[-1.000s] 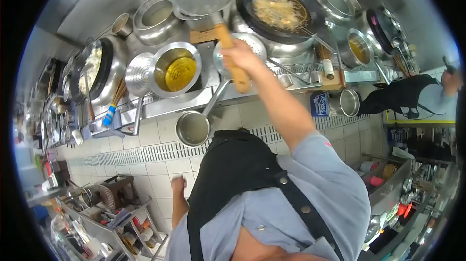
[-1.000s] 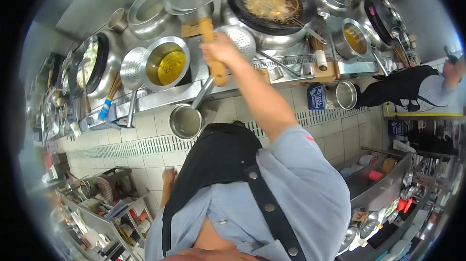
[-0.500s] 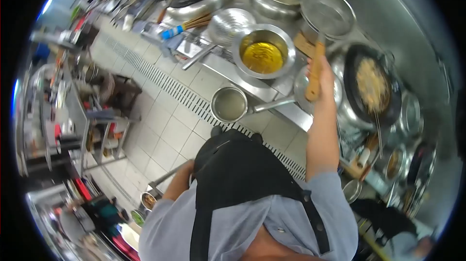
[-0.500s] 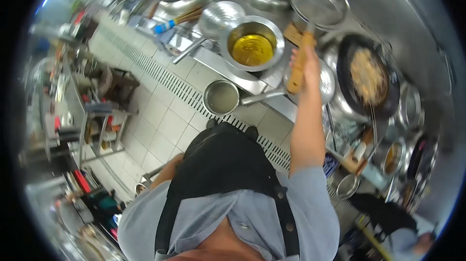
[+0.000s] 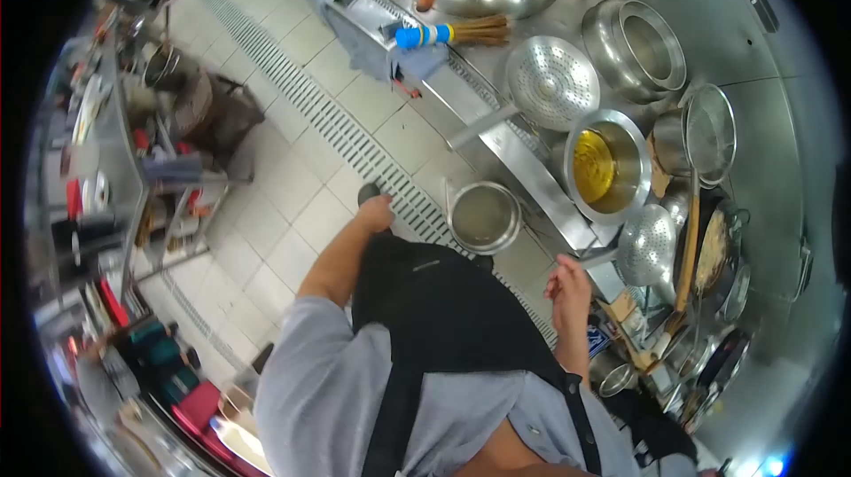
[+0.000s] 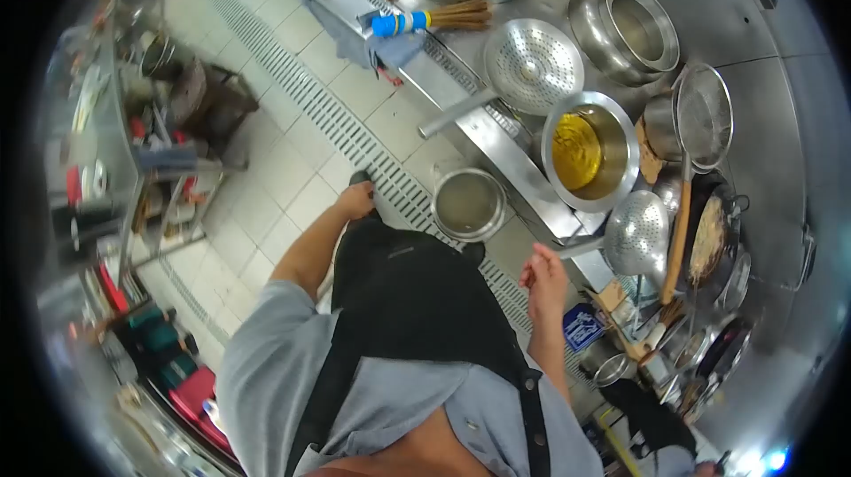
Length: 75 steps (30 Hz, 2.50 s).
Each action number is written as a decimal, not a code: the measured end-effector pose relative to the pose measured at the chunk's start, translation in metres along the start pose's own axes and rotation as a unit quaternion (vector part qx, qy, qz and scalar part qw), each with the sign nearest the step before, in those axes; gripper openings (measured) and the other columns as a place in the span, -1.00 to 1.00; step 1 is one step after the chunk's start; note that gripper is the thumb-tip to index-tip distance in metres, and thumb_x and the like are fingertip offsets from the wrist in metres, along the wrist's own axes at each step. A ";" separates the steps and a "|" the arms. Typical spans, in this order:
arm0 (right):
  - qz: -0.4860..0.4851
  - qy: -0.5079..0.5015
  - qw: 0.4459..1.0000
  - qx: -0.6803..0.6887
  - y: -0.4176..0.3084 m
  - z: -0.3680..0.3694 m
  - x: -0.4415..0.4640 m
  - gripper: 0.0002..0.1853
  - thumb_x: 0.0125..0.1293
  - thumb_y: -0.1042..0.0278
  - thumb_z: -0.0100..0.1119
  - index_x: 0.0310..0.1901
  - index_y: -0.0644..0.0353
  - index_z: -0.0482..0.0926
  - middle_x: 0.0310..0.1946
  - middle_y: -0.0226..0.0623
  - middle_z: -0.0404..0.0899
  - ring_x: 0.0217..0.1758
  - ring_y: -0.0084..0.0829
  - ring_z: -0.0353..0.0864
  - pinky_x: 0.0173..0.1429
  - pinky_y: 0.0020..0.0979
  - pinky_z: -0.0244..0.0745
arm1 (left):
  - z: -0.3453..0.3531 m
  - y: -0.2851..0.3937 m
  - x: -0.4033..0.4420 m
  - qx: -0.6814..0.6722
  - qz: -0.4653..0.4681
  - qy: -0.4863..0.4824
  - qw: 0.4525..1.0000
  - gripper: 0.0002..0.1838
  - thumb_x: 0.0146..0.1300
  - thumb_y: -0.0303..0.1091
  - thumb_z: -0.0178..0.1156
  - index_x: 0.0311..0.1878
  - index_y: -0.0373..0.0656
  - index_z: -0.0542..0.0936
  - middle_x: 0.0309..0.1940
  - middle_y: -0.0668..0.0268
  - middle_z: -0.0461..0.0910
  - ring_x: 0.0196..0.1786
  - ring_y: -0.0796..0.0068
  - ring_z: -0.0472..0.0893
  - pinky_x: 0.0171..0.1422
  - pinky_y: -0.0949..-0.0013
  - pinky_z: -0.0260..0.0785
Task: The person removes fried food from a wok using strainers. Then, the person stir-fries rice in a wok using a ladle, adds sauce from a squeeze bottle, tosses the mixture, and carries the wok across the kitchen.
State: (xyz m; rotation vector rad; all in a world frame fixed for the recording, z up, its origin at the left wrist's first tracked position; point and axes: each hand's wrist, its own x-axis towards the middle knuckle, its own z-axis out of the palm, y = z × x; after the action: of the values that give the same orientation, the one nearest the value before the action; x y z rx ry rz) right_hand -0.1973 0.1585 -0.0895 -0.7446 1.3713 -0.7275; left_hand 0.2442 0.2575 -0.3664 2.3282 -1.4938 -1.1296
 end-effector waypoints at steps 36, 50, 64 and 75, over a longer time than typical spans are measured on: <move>-0.274 -0.034 0.940 -0.199 -0.157 0.404 0.176 -0.63 0.38 0.28 0.31 0.18 0.16 0.62 -0.27 -0.30 0.67 -0.32 -0.41 0.66 -0.17 -0.33 0.59 | -0.204 -0.039 0.265 -0.022 0.112 -0.219 0.969 -0.38 0.17 -0.07 0.44 0.23 -0.22 0.59 0.08 -0.09 0.67 0.26 -0.10 0.61 0.34 0.04 0.47; -0.247 0.585 0.765 -0.114 -0.115 -0.022 -0.079 -0.76 0.49 0.28 0.27 0.03 0.23 0.74 -0.35 -0.46 0.72 -0.36 -0.68 0.58 -0.25 -0.53 0.53 | -0.273 -0.193 0.175 -0.026 0.081 -0.421 0.903 -0.66 0.52 -0.13 0.08 0.02 -0.18 0.68 -0.21 0.09 0.75 -0.17 0.15 0.75 -0.13 0.14 0.60; 0.065 0.527 0.655 -0.538 -0.080 -0.640 0.011 -0.40 0.30 -0.18 0.34 -0.15 0.39 0.75 -0.15 0.11 0.78 -0.08 0.04 0.78 0.00 -0.08 0.64 | -0.062 0.575 -0.044 -0.371 0.183 -0.434 0.800 -0.28 0.51 -0.03 0.21 0.51 -0.33 0.27 0.30 -0.03 0.53 0.33 0.17 0.57 0.34 0.02 0.50; -0.120 0.476 0.805 -0.334 -0.133 -0.581 -0.041 -0.80 0.33 0.31 0.29 -0.39 0.22 0.58 -0.57 -0.13 0.61 -0.59 -0.15 0.56 -0.48 -0.17 0.38 | -0.001 0.684 -0.088 -0.521 0.156 -0.379 0.749 -0.69 0.46 -0.31 0.08 0.18 -0.19 0.40 -0.14 0.20 0.60 -0.20 0.34 0.66 -0.17 0.23 0.58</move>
State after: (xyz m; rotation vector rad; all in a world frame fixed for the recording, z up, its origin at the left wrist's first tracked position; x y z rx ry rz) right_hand -0.7825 0.0913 0.0104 -1.1952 2.5692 -0.8646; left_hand -0.2651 -0.0056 0.0177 0.8387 -0.8539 -2.1551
